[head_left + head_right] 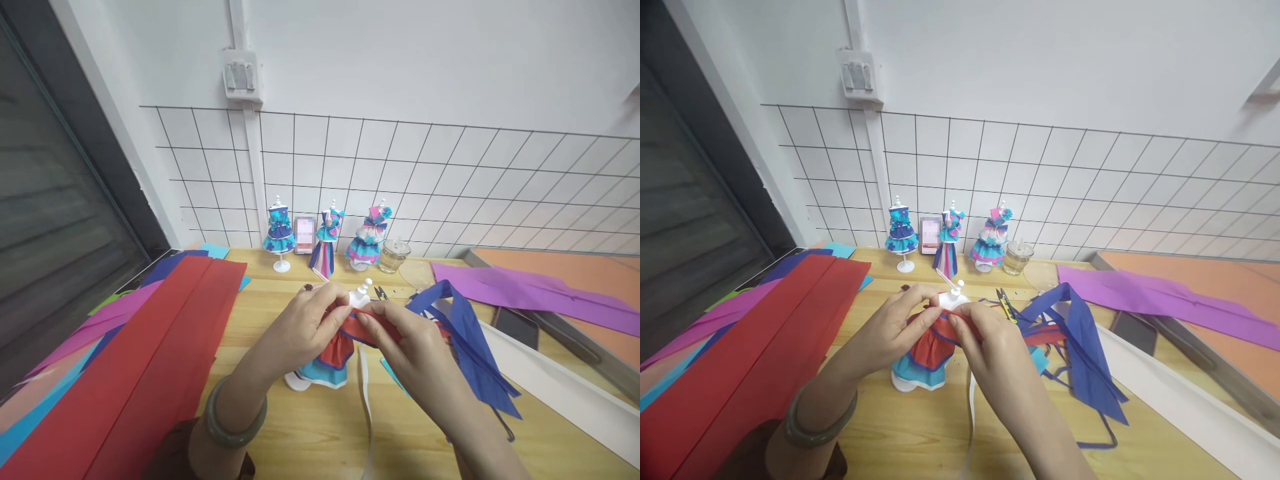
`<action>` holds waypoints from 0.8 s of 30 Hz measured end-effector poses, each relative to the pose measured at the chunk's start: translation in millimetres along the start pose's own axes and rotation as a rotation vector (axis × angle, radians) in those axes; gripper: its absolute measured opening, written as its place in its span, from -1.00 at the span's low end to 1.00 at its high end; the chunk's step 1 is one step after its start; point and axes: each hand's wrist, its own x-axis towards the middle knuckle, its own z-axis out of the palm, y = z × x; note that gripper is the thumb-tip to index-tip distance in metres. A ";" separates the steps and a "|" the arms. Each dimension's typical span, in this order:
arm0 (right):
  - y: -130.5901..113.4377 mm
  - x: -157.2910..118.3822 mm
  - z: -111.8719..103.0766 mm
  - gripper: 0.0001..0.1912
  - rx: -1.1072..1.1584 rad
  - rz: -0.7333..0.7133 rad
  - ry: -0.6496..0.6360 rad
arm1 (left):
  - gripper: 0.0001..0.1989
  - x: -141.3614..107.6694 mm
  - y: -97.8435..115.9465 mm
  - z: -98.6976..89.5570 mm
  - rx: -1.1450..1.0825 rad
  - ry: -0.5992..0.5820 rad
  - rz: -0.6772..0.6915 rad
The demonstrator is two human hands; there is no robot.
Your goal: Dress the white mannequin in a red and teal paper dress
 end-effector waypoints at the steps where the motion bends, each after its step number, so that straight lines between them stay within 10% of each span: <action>1: -0.3 0.2 -0.4 -0.84 -0.003 -0.002 0.000 | -0.88 -0.1 0.4 -0.1 -0.010 -0.002 -0.007; 24: 11.1 -0.8 -6.4 -0.85 -0.019 0.031 0.021 | -0.89 -0.4 1.9 -1.8 -0.064 -0.017 -0.068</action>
